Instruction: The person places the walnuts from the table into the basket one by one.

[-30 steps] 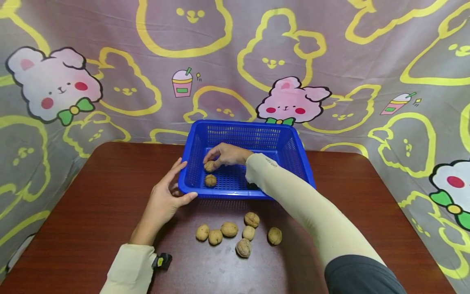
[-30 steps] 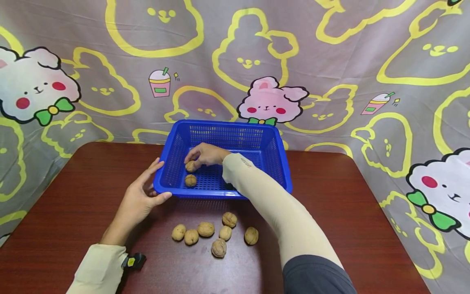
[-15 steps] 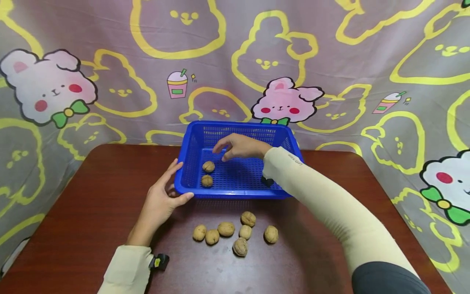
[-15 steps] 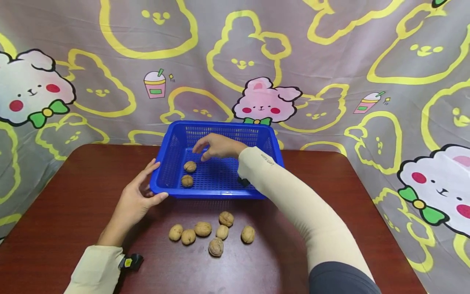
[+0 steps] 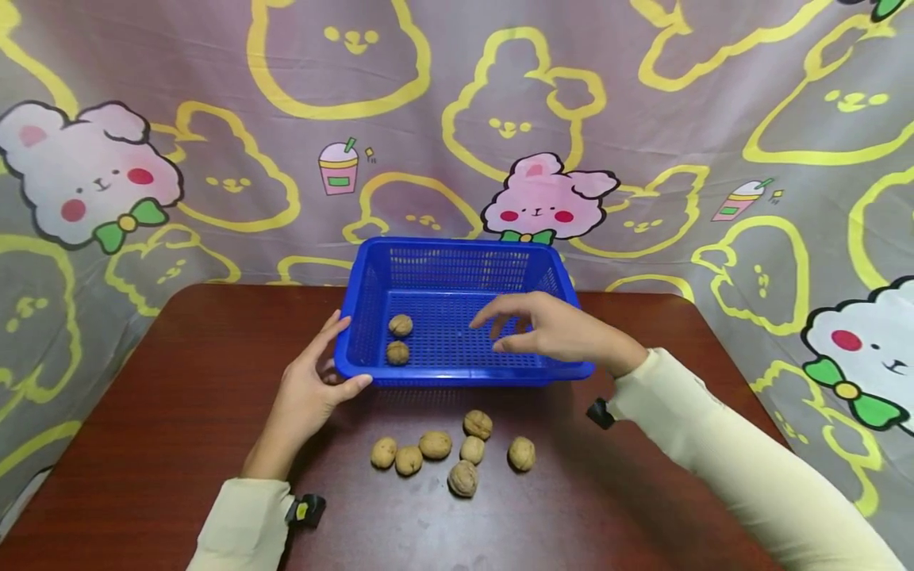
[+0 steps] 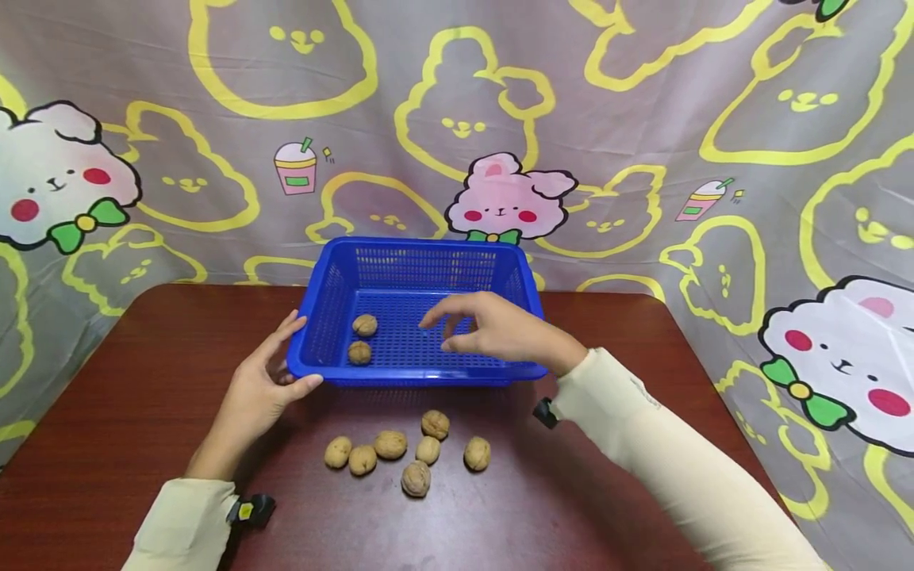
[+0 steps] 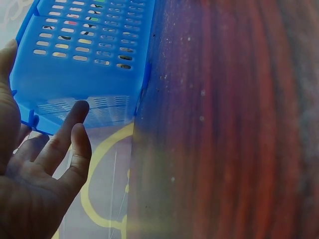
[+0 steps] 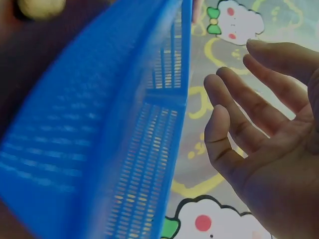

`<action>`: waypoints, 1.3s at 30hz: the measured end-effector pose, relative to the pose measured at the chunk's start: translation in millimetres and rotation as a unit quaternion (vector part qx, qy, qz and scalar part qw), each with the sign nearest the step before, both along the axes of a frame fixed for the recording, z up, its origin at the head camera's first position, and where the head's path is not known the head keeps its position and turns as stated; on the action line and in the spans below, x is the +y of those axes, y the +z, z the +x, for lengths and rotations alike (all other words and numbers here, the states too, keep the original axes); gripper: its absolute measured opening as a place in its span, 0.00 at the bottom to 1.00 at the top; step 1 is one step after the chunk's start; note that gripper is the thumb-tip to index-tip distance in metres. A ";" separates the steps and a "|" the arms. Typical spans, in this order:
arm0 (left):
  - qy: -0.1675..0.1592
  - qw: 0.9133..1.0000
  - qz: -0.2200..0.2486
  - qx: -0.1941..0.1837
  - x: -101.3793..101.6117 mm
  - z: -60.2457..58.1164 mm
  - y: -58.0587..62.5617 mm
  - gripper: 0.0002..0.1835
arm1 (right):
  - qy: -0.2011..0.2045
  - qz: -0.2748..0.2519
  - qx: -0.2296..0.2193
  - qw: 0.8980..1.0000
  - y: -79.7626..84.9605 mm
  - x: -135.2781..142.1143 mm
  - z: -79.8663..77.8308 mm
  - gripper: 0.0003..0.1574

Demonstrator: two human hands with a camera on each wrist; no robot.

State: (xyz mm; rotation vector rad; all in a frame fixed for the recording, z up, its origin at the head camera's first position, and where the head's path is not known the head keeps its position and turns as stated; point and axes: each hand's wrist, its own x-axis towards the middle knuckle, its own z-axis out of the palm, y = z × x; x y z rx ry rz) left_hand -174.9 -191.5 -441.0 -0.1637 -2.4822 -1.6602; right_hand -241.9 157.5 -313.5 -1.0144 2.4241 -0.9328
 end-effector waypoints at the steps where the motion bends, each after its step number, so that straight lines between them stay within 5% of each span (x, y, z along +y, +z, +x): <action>1: 0.000 1.000 -0.002 0.002 -0.2 0.0 0.6 0.48 | -0.003 -0.007 0.003 1.000 -2.2 5.8 7.8 0.21; 9: 0.001 1.000 -0.007 0.006 0.6 -0.5 -0.4 0.48 | -0.015 -0.083 -0.005 0.996 -29.3 39.9 61.7 0.21; 20: 0.006 1.000 -0.016 0.011 -0.6 0.0 -2.0 0.48 | -0.058 -0.213 -0.030 0.975 -92.8 62.2 98.1 0.24; 28: 0.006 1.000 -0.011 0.010 -2.2 0.1 -1.1 0.48 | -0.076 -0.262 -0.064 0.960 -130.8 65.7 101.9 0.24; 39: 0.001 1.000 0.005 0.002 0.7 -1.2 -1.3 0.48 | -0.094 -0.213 -0.072 0.970 -151.8 56.3 101.9 0.23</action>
